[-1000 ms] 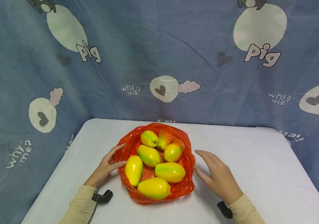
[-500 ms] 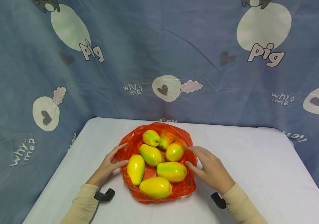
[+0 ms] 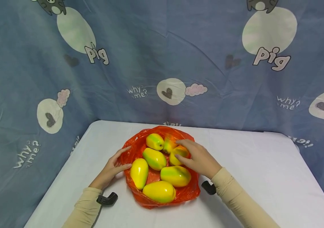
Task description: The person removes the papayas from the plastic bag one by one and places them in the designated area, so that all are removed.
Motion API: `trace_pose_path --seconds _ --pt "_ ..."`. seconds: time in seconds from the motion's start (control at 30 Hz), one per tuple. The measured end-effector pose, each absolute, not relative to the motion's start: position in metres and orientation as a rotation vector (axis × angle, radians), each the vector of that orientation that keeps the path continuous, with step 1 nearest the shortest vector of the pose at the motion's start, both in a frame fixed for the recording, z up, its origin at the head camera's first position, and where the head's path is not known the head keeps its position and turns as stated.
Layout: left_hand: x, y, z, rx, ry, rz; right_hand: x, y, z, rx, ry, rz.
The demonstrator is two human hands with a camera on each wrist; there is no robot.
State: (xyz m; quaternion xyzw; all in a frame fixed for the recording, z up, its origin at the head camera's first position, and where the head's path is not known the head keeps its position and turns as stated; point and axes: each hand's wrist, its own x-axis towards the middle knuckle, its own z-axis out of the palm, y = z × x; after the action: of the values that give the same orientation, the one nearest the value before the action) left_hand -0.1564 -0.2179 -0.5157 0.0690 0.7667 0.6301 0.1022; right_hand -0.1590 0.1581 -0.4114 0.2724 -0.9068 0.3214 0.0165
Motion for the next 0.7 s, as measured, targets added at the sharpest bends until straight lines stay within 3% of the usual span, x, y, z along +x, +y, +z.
trace_pose_path --seconds 0.7 --pt "-0.156 -0.219 -0.514 0.202 2.245 1.859 -0.221 0.09 -0.414 1.098 -2.885 0.894"
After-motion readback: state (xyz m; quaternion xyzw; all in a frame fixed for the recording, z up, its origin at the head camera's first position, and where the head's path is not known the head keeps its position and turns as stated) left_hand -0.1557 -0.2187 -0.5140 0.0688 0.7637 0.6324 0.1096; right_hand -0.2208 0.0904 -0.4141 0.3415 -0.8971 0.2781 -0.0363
